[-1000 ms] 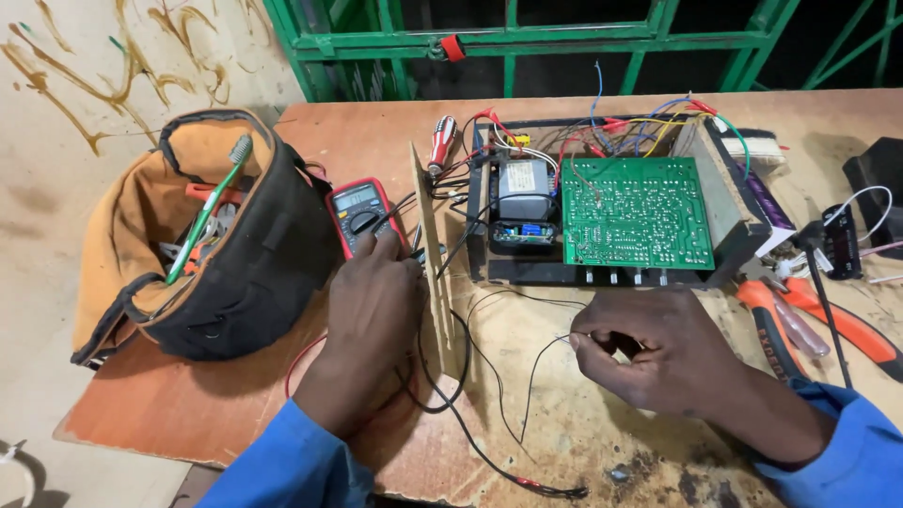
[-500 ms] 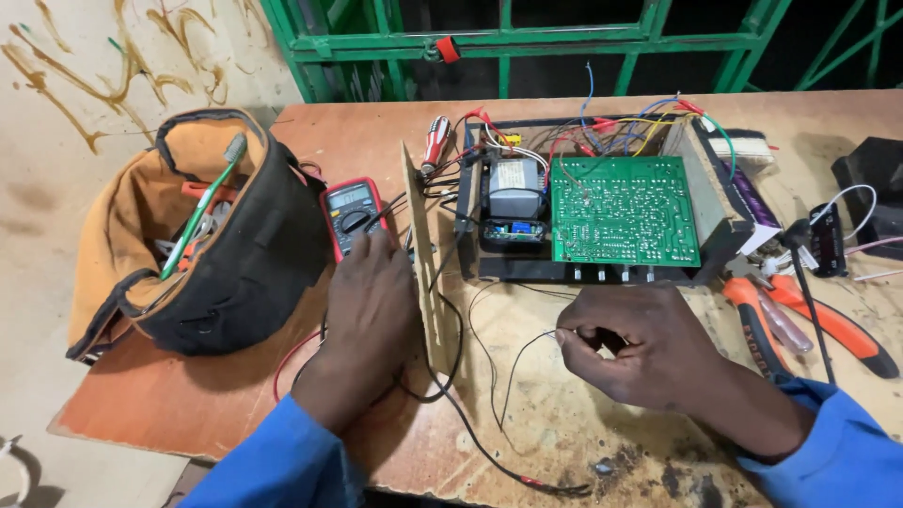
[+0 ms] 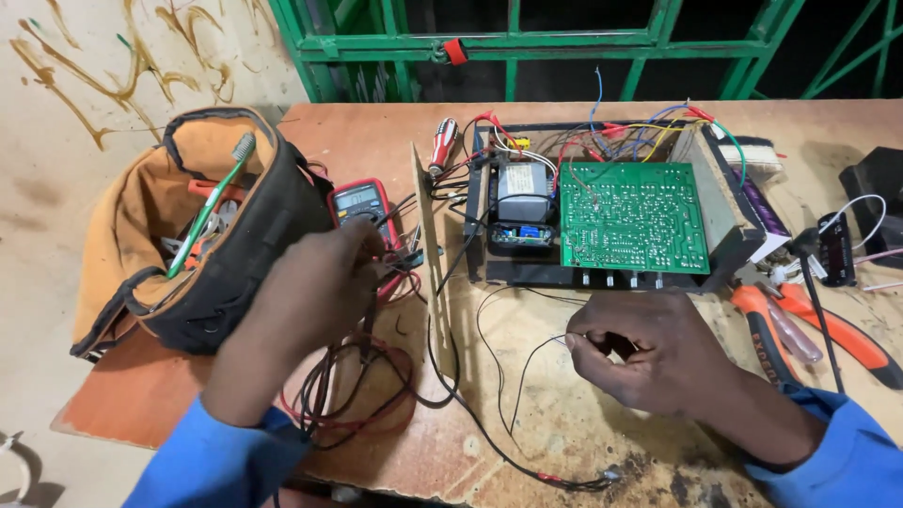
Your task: Testing electronic components with a multimeter and soldering wires to a main circuit board during a repair.
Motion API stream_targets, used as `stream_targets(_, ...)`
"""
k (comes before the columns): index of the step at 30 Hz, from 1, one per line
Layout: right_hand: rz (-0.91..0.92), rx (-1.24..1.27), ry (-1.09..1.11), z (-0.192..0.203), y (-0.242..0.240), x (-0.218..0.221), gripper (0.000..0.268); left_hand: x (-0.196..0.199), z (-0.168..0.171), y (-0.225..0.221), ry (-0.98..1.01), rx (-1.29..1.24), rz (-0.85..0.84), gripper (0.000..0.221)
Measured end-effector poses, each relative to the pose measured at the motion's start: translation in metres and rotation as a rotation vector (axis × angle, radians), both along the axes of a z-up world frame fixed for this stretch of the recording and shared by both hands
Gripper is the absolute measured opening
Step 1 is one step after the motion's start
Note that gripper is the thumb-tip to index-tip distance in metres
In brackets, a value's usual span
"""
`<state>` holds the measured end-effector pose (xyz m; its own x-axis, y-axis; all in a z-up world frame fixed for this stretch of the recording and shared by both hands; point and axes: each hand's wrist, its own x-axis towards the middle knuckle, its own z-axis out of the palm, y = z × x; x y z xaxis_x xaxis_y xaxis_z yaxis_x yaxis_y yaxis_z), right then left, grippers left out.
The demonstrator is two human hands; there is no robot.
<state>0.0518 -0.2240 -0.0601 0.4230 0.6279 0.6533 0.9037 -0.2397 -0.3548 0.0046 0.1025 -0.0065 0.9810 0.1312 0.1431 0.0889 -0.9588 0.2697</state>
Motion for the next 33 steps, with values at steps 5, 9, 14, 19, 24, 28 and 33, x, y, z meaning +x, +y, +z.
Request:
stream_targets(5, -0.009, 0.004, -0.009, 0.001, 0.0, -0.001, 0.014, -0.021, 0.053, -0.016, 0.013, -0.235, 0.06, 0.025)
stream_targets(9, -0.003, 0.002, 0.002, 0.002, -0.001, 0.0, 0.014, 0.007, 0.027, 0.02, -0.088, -0.332, -0.069, 0.023)
stream_targets(14, -0.006, -0.01, -0.007, 0.001, -0.001, 0.001, 0.013, 0.014, 0.023, 0.026, -0.063, -0.52, -0.103, 0.022)
stream_targets(19, 0.002, -0.01, -0.027, -0.002, -0.002, 0.002, 0.012, 0.018, 0.04, 0.027, 0.141, -0.857, -0.037, 0.03)
stream_targets(24, 0.014, 0.0, -0.029, -0.001, -0.001, 0.004, 0.013, 0.014, 0.074, -0.006, 0.244, -0.122, 0.048, 0.05)
stream_targets(28, 0.008, 0.002, -0.001, 0.002, -0.001, 0.002, 0.013, 0.008, 0.091, 0.009, -0.019, -0.502, -0.021, 0.036)
stream_targets(33, -0.012, 0.023, 0.09, 0.006, 0.0, 0.004, 0.016, 0.033, 0.085, 0.055, -0.115, 0.074, -0.194, 0.025)
